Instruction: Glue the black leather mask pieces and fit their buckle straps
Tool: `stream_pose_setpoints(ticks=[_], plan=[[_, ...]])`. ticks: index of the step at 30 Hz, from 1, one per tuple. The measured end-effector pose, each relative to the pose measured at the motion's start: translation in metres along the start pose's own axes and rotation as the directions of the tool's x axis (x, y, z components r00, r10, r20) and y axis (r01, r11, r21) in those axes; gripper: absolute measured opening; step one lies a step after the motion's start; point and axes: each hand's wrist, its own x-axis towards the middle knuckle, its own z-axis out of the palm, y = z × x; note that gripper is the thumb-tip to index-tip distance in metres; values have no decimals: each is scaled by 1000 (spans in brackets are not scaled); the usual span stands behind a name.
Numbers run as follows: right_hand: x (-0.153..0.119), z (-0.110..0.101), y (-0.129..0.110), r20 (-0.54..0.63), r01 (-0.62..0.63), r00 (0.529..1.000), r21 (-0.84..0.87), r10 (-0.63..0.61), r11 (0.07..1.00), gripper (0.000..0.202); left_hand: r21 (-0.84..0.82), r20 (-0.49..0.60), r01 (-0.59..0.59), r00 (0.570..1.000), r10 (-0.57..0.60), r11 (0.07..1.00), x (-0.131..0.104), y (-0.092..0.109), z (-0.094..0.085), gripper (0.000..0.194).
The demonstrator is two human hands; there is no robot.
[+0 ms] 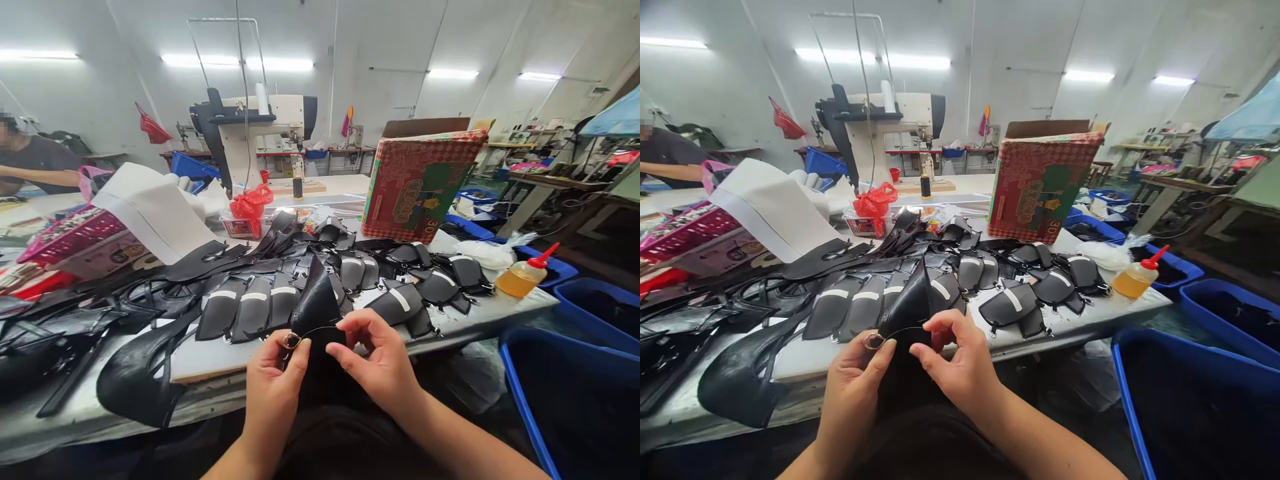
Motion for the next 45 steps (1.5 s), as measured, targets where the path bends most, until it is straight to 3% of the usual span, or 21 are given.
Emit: stream_pose_setpoints(ticks=[4, 7, 9, 12, 15, 18, 26, 32, 36, 40, 43, 45], plan=[[-7, -9, 0, 24, 292, 956, -186, -293, 938, 15, 23, 86, 17, 996, -19, 1000, 0, -3, 7, 22], [-8, -12, 5, 82, 330, 944, -185, -321, 925, 19, 32, 172, -2, 985, -4, 999, 2, -3, 7, 18], [-10, -13, 8, 52, 263, 964, -120, -259, 957, 18, -9, 225, 28, 974, -26, 1000, 3, -4, 6, 18], [-12, -12, 10, -30, 61, 998, 5, -61, 998, 20, -60, 251, 106, 964, -88, 993, 1, -5, 4, 20], [-11, -11, 9, -31, -92, 995, 144, 98, 985, 27, -75, 231, 133, 966, -112, 988, 0, -7, 4, 22], [-9, -9, 8, -21, -162, 985, 232, 171, 959, 31, -81, 218, 121, 971, -101, 989, 0, -5, 3, 25], [-6, -7, 6, -45, -207, 974, 235, 224, 950, 30, -66, 231, 157, 963, -138, 985, 0, -7, 1, 28], [-9, -6, 7, -129, -71, 988, 119, 86, 990, 30, -135, 223, 137, 969, -105, 981, 0, -10, 2, 27], [-8, -5, 8, -126, -95, 985, 166, 117, 982, 31, -132, 240, 130, 966, -95, 983, 1, -15, -1, 23], [-2, -5, 8, -37, -267, 956, 285, 290, 920, 33, -215, 241, 160, 965, -107, 963, 0, -18, -2, 21], [2, -8, 11, 196, -468, 884, 362, 425, 806, 32, -288, 274, 227, 950, -147, 930, -1, -15, -1, 20], [2, -11, 15, 294, -522, 851, 369, 436, 769, 33, -291, 322, 296, 926, -199, 910, 0, -12, 1, 23]])
